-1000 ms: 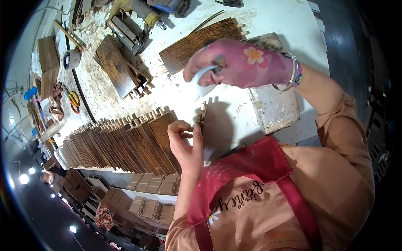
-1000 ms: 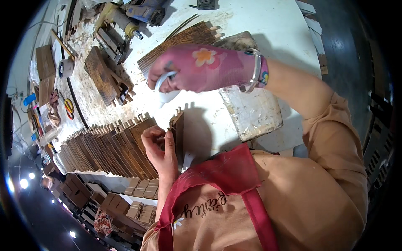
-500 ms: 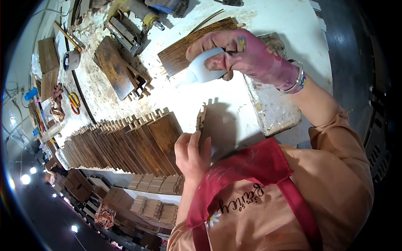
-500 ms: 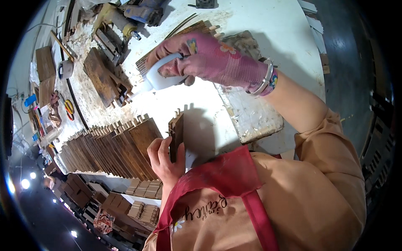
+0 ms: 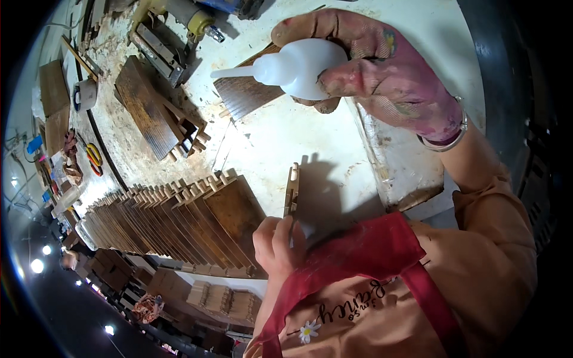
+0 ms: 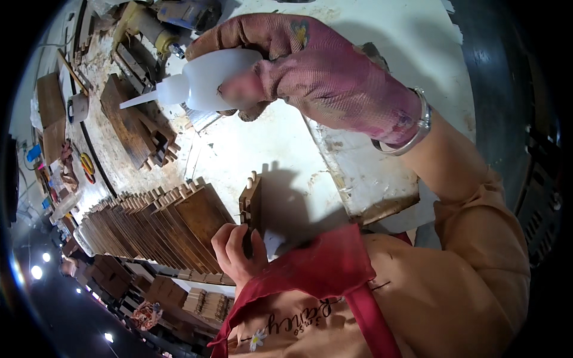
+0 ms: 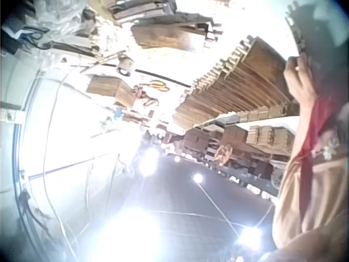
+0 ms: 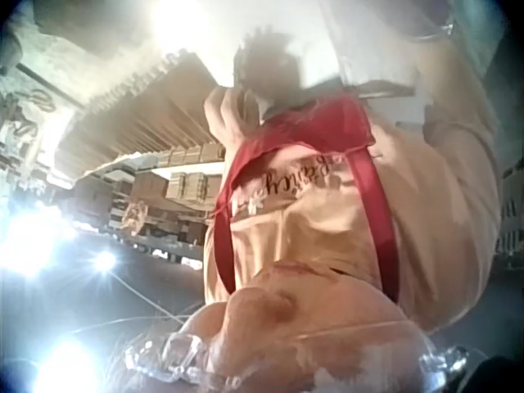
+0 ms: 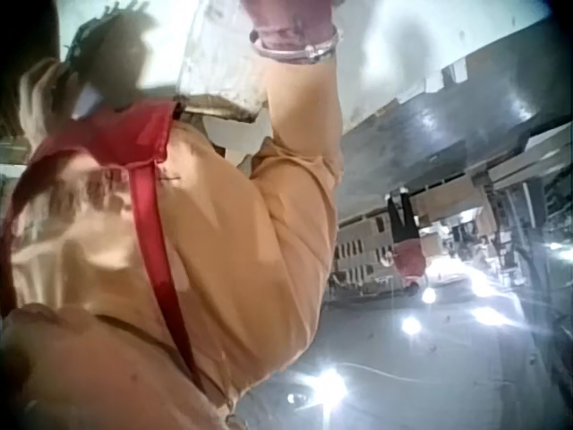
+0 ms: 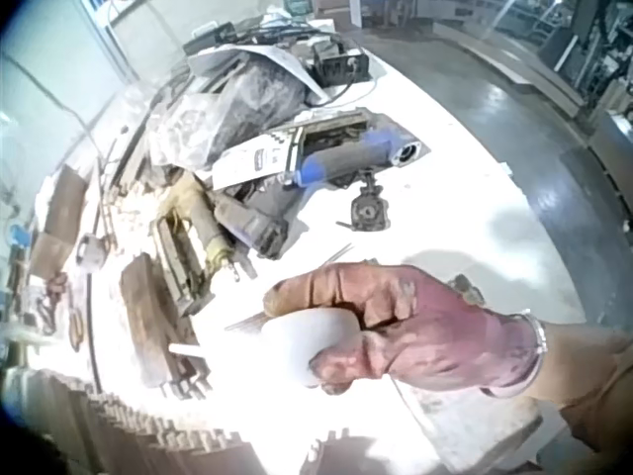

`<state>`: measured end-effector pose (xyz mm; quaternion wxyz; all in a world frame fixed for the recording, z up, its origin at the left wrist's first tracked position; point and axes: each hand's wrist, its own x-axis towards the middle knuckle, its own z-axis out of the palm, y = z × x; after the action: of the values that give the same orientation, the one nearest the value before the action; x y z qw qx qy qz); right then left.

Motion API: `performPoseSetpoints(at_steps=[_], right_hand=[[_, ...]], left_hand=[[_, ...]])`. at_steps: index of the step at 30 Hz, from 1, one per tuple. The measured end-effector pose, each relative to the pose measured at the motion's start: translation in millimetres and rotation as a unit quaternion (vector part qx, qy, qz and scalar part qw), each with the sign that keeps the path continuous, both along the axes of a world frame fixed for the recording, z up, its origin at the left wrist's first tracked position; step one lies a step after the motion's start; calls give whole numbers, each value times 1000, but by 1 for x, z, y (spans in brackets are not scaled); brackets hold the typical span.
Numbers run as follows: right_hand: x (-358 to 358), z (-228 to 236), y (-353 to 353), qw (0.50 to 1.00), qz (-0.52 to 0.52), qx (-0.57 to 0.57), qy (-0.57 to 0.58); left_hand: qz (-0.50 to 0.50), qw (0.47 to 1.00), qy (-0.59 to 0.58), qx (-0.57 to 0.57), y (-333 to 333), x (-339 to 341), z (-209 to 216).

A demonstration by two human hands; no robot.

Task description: The person applies glue from a squeeze bottle to the ends of small wooden pieces, handling the pieces one at a time and lining them up on a workbench.

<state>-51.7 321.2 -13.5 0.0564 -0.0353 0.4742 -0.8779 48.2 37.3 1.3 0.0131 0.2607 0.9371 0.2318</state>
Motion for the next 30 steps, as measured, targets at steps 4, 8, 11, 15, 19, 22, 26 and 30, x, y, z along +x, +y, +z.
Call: performPoseSetpoints(at_steps=[4,8,11,15,19,22,26,30], right_hand=[[0,-2,-1,997,-28,63,26],[0,0,1,998,13,60,6],[-1,5,3,998,22,56,2],[1,-3,7,999,28,20,1],[-1,7,5,998,34,47,-21],[0,4,4,999,22,45,-19],[0,8,4,995,24,89,-39],[-1,9,3,997,35,61,-34]], left_hand=[[2,1000,-8,17,-1,0,-1],[7,1000,-11,16,0,1,1],[10,1000,-11,4,4,1,4],[7,1000,-13,-10,8,1,7],[10,1000,-12,-16,6,1,5],[11,1000,-11,-16,5,2,4],[13,1000,-13,-6,4,3,2],[12,1000,-16,-8,4,3,3]])
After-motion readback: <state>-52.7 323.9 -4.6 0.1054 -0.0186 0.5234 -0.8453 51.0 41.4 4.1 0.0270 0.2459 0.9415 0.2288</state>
